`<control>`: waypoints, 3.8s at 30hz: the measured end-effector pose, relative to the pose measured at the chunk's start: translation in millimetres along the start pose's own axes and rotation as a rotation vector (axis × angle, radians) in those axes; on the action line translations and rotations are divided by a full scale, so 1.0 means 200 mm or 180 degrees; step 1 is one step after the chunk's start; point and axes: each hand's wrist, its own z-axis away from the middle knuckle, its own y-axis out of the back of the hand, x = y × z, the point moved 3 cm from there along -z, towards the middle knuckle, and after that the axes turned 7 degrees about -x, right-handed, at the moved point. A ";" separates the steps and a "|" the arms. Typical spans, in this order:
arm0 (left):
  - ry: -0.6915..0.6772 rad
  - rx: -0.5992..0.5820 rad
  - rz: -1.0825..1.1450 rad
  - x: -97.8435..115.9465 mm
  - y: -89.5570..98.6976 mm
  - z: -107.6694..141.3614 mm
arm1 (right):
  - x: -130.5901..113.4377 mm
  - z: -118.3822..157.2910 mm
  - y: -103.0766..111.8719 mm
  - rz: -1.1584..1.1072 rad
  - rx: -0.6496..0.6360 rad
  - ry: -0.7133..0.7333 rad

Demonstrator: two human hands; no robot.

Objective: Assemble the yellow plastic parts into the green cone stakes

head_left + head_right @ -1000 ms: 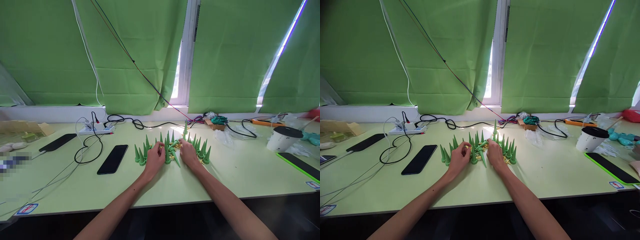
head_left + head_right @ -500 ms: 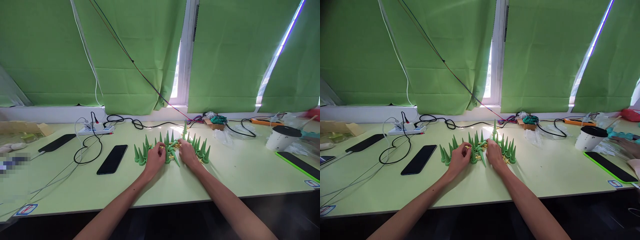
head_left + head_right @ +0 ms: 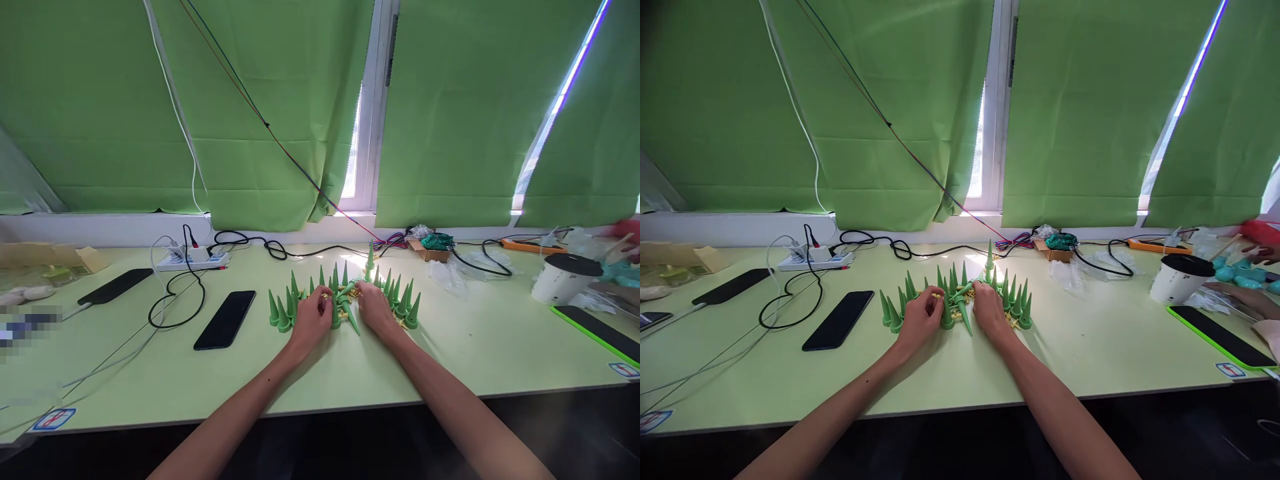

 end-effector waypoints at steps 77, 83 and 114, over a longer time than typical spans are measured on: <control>-0.0182 0.0561 0.0350 0.07 0.02 0.03 | -0.03 0.00 0.01 -0.0352 0.0110 0.0218; -0.0174 0.0500 0.0359 0.08 0.03 0.03 | -0.08 0.04 0.04 -0.0924 0.0726 0.0868; -0.0206 0.0270 0.0376 0.07 0.01 0.03 | -0.20 0.14 0.06 -0.1445 0.0848 0.1750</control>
